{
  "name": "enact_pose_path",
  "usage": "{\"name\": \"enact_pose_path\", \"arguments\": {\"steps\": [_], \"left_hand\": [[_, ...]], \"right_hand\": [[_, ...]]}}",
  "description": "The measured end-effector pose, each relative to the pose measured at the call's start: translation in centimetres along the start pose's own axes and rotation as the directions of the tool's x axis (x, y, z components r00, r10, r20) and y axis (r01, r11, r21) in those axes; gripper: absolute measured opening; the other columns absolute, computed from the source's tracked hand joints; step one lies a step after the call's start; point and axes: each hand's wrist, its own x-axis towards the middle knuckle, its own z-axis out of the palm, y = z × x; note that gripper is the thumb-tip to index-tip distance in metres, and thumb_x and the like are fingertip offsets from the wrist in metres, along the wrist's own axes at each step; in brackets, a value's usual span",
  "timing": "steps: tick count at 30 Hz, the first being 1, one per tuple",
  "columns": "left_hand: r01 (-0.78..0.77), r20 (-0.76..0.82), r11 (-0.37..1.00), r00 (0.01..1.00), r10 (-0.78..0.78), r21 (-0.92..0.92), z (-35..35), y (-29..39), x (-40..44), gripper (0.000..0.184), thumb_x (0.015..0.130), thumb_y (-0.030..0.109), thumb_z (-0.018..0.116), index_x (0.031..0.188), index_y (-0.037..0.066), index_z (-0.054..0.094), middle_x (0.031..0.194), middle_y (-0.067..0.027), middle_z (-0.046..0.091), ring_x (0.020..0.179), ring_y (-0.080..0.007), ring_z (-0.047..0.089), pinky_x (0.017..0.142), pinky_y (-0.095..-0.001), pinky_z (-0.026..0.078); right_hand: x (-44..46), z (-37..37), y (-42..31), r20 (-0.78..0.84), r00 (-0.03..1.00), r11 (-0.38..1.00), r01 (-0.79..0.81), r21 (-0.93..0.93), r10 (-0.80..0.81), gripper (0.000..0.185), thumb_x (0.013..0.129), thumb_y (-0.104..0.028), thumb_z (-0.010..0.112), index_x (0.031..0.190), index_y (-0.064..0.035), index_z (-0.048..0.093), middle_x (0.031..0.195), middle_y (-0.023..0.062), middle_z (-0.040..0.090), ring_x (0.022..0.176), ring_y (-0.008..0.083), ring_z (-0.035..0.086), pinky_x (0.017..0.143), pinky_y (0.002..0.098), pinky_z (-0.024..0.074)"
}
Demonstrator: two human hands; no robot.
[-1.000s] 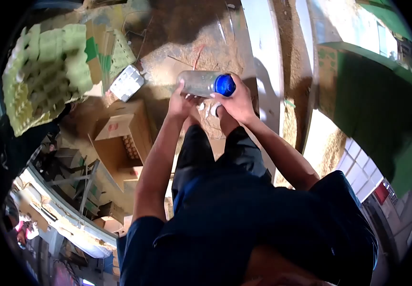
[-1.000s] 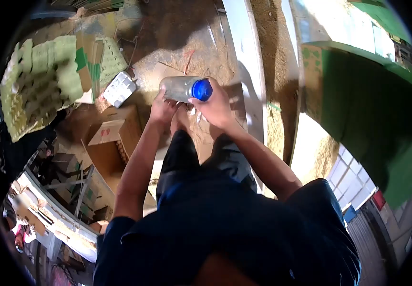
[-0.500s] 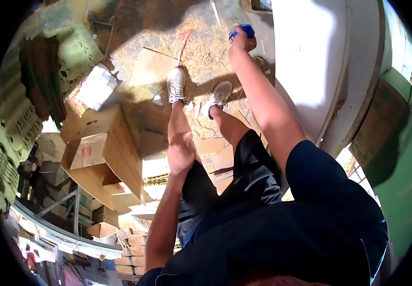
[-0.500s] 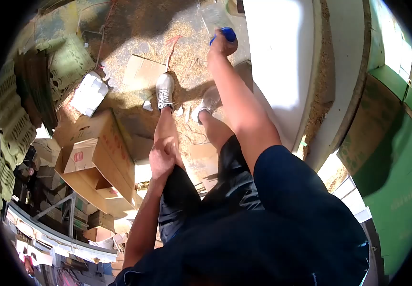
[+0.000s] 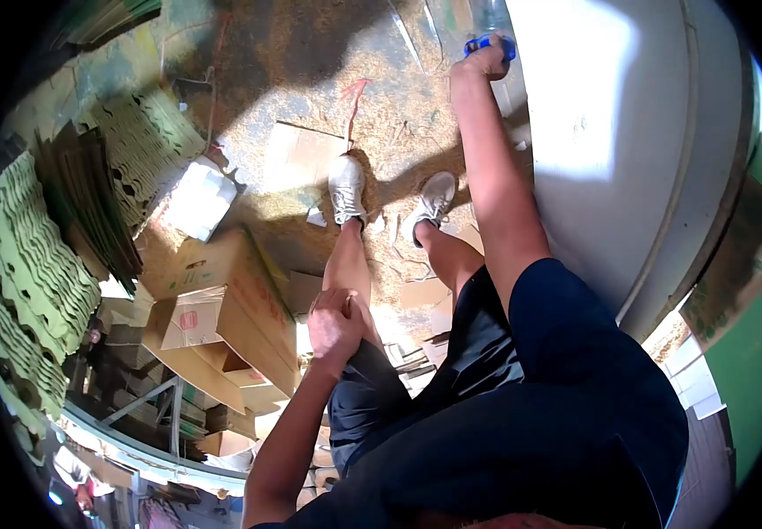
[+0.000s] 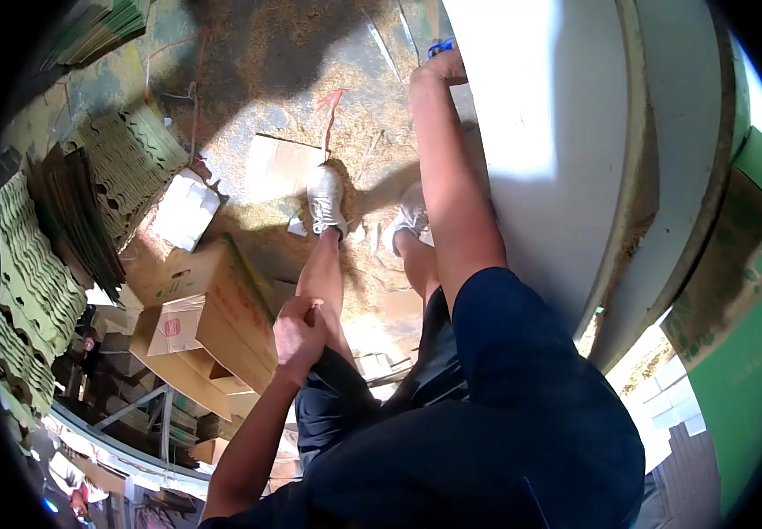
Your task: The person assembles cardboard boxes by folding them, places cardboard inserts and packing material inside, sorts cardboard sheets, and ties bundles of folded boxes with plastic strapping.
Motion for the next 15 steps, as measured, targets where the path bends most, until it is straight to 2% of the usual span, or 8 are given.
{"name": "enact_pose_path", "arguments": {"steps": [1,3,5,8,9,10,15], "left_hand": [[-0.052,-0.028,0.998,0.998,0.053,0.037,-0.1,-0.2,0.2,0.011,0.077,0.008,0.063,0.087,0.006,0.069,0.083,-0.0122,0.064,0.08,-0.0325,0.061,0.074,-0.0416,0.05],[-0.067,-0.026,0.997,0.997,0.068,0.048,-0.2,-0.4,0.7,0.012,0.077,0.007,0.063,0.087,0.006,0.069,0.085,-0.0122,0.065,0.08,-0.0326,0.062,0.075,-0.0414,0.05],[-0.083,-0.022,0.995,0.996,0.084,0.064,-0.6,-0.8,1.3,0.013,0.077,0.006,0.062,0.088,0.006,0.069,0.086,-0.0121,0.065,0.081,-0.0327,0.062,0.075,-0.0412,0.05],[-0.071,0.057,0.995,0.996,0.067,0.07,-1.3,-0.7,2.0,0.013,0.077,0.005,0.062,0.088,0.006,0.069,0.087,-0.0117,0.066,0.082,-0.0323,0.063,0.075,-0.0401,0.05],[-0.043,0.068,0.998,0.997,0.04,0.052,-1.5,-0.3,2.3,0.013,0.078,0.005,0.062,0.089,0.006,0.069,0.087,-0.0117,0.066,0.082,-0.0319,0.063,0.074,-0.0395,0.05],[-0.012,0.08,0.999,0.997,0.009,0.036,-1.7,0.0,2.4,0.013,0.079,0.004,0.062,0.089,0.006,0.069,0.087,-0.0116,0.066,0.082,-0.0315,0.063,0.074,-0.0389,0.05],[0.024,0.11,0.999,0.994,-0.028,0.033,-1.8,0.5,2.6,0.012,0.08,0.005,0.061,0.09,0.006,0.069,0.087,-0.012,0.066,0.081,-0.0312,0.063,0.073,-0.0383,0.051]], "right_hand": [[-0.8,0.5,-1.1,-0.006,1.0,1.0,-0.007,0.009,0.007,0.023,0.082,-0.019,0.075,0.084,-0.003,0.059,0.074,0.0069,0.06,0.053,0.0177,0.052,0.044,0.0296,0.0392],[-2.9,1.7,-4.7,-0.078,0.977,0.98,-0.199,-0.015,0.197,0.02,0.082,-0.018,0.074,0.086,-0.004,0.06,0.077,0.005,0.06,0.06,0.0181,0.053,0.051,0.032,0.0429],[-1.5,0.8,-1.8,0.018,0.996,0.996,-0.084,0.004,0.084,0.017,0.084,-0.018,0.072,0.088,-0.0047,0.062,0.086,0.0033,0.062,0.071,0.0186,0.056,0.062,0.035,0.0466],[0.4,0.7,-0.2,-0.083,0.99,0.994,-0.11,0.027,0.112,0.016,0.084,-0.017,0.072,0.088,-0.0049,0.063,0.089,0.0033,0.063,0.072,0.0186,0.056,0.064,0.0353,0.047],[-1.6,1.1,-1.5,-0.098,0.985,0.989,-0.143,-0.039,0.139,0.013,0.084,-0.01,0.072,0.093,-0.0037,0.065,0.093,0.0046,0.065,0.078,0.0184,0.06,0.067,0.0343,0.0485],[-2.0,1.2,-1.1,-0.109,0.984,0.989,-0.146,-0.029,0.142,0.013,0.084,-0.01,0.072,0.093,-0.0037,0.065,0.093,0.0046,0.065,0.078,0.0184,0.06,0.067,0.0343,0.0485],[-3.1,0.6,1.2,-0.042,0.995,0.995,-0.089,-0.055,0.087,0.032,0.087,0.003,0.062,0.118,0.0015,0.056,0.113,0.0127,0.062,0.093,0.0233,0.063,0.077,0.0354,0.0527]]}}
